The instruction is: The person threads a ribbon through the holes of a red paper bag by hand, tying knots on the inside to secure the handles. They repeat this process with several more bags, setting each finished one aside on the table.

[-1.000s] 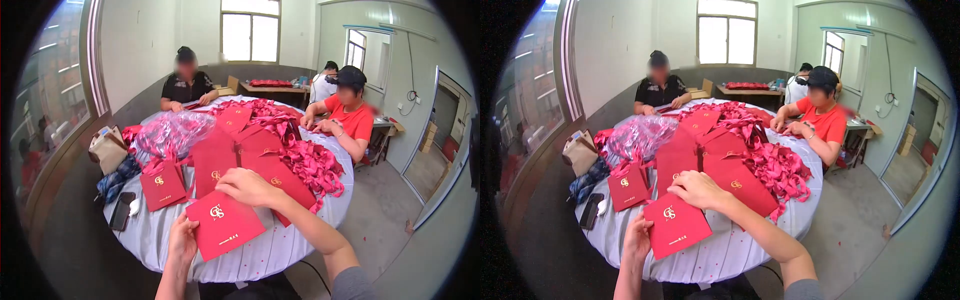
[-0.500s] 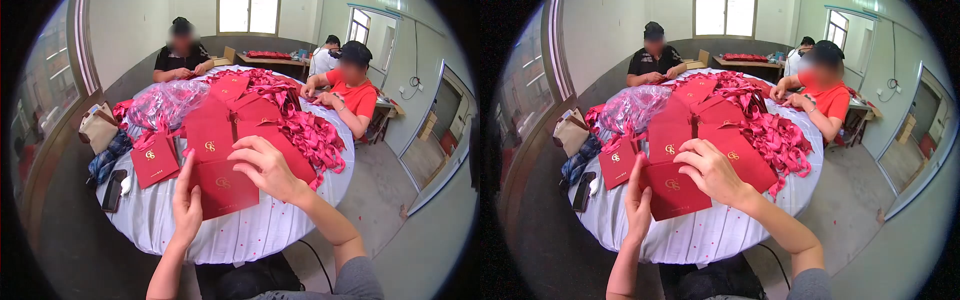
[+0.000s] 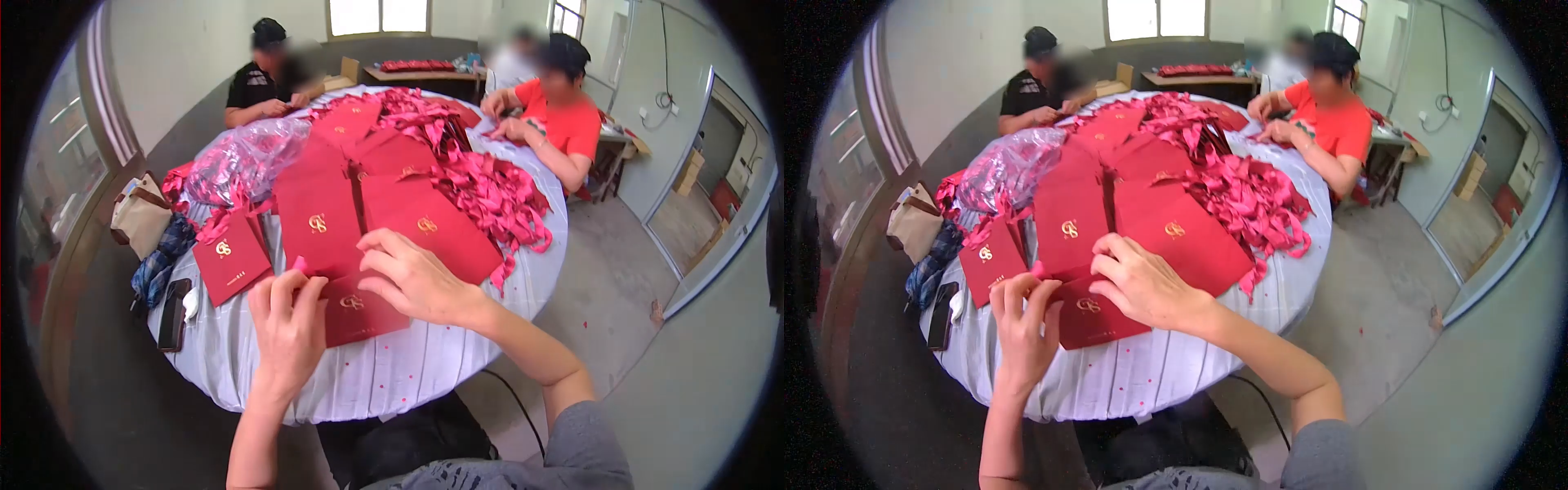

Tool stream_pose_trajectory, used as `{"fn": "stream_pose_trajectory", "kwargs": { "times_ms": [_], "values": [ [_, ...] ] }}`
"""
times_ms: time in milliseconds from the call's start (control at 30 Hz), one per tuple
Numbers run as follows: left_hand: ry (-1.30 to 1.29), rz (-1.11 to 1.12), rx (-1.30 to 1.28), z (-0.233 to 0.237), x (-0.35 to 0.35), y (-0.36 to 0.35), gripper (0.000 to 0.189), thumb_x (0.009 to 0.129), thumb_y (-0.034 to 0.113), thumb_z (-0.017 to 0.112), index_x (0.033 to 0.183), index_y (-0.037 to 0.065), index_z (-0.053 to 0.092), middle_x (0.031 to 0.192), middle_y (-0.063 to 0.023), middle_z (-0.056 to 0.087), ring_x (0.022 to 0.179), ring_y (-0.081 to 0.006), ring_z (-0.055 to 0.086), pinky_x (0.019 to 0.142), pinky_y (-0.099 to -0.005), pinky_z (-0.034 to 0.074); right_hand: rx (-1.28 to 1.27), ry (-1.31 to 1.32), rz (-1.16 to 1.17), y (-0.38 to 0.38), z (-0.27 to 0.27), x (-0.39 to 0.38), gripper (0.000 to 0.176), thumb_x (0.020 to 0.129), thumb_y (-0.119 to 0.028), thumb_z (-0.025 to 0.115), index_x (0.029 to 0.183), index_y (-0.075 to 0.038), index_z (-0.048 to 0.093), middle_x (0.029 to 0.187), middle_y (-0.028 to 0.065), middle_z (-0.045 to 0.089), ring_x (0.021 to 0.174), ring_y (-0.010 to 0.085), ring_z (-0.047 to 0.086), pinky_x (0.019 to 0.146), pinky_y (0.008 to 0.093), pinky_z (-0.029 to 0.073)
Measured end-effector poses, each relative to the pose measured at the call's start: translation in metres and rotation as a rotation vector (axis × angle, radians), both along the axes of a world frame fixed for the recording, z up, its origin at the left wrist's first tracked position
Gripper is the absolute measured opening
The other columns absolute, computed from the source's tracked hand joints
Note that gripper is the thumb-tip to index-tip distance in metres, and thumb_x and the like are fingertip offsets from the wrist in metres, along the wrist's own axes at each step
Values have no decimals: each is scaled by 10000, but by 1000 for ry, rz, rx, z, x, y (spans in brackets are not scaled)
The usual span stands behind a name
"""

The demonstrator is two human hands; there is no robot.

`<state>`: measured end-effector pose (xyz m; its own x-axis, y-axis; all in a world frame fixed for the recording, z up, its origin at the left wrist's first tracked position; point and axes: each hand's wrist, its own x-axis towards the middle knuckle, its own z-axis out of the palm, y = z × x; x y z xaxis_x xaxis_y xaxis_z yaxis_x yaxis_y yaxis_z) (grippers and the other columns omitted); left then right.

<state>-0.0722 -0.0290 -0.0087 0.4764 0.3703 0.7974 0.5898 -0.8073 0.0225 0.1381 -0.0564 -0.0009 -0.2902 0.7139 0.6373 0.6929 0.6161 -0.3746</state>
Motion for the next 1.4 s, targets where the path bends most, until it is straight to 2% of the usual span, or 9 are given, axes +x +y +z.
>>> {"fn": "stream_pose_trajectory", "kwargs": {
  "times_ms": [233, 400, 733, 1000, 1100, 1200, 1300, 1333, 1400],
  "values": [
    [28, -94, -172, 28, -5, 0, 188, 662, -18, 704, 824, 38, 627, 943, -76, 569, 914, -284, 477, 794, -388, 396, 35, 27, 22, -1, -9, 0, 148, 818, -102, 656, 884, -2, 569, 1096, 153, 532, 1010, 328, 554, 839, 394, 477],
    [148, 4, 33, 23, -3, -5, 215, 672, -14, 710, 849, 38, 599, 907, -98, 506, 907, -290, 471, 794, -393, 395, 52, 10, -15, 0, -12, -1, 163, 813, -102, 660, 890, 1, 560, 1096, 145, 526, 1007, 319, 553, 833, 388, 484],
    [235, 16, -123, 41, 3, -10, 144, 705, 48, 705, 812, 45, 609, 752, -52, 589, 771, -252, 487, 717, -358, 354, 153, 47, -29, -4, -19, -3, 158, 802, -102, 671, 858, -1, 564, 1058, 145, 523, 961, 309, 551, 813, 387, 479],
    [246, -26, -256, 47, -7, -5, 123, 729, 46, 701, 828, 24, 631, 756, -74, 623, 765, -251, 510, 805, -368, 361, 229, 53, 18, -11, -18, 0, 183, 762, -116, 702, 825, 6, 580, 1012, 132, 522, 948, 295, 542, 823, 378, 475],
    [185, -54, -482, 39, -8, -2, 136, 754, 24, 684, 864, -8, 610, 763, -114, 613, 724, -285, 539, 754, -363, 420, 213, 55, 26, -13, -18, 6, 197, 772, -107, 701, 907, -1, 603, 1058, 143, 526, 973, 290, 546, 847, 385, 473],
    [79, -79, -491, 34, -8, 0, 119, 791, -11, 657, 885, -33, 586, 752, -141, 592, 673, -284, 568, 665, -333, 455, 170, 417, 23, -27, -7, 23, 404, 799, -33, 661, 1196, -69, 594, 1264, 146, 481, 1095, 239, 535, 912, 340, 452],
    [-114, -91, -422, 20, -1, 8, 79, 817, -45, 628, 868, -47, 569, 723, -138, 564, 653, -215, 576, 633, -295, 454, 430, 322, -343, -96, 37, 43, 377, 761, -13, 633, 1134, -30, 581, 1100, 130, 583, 1062, 256, 533, 874, 349, 444],
    [-149, -96, -411, 18, 3, 11, 83, 812, -45, 631, 866, -46, 569, 717, -137, 560, 645, -212, 571, 628, -294, 452, 677, 544, -278, -118, 39, 41, 308, 791, -79, 595, 1097, -50, 589, 1085, 97, 594, 1035, 214, 526, 886, 345, 425],
    [-224, -102, -358, 12, 13, 17, 91, 792, -51, 638, 853, -35, 573, 699, -126, 547, 616, -213, 553, 602, -300, 439, 1103, 1004, 250, -166, 62, 19, 226, 849, -197, 530, 1046, -98, 580, 1020, -1, 601, 939, 89, 523, 838, 311, 442]
  ]
}}
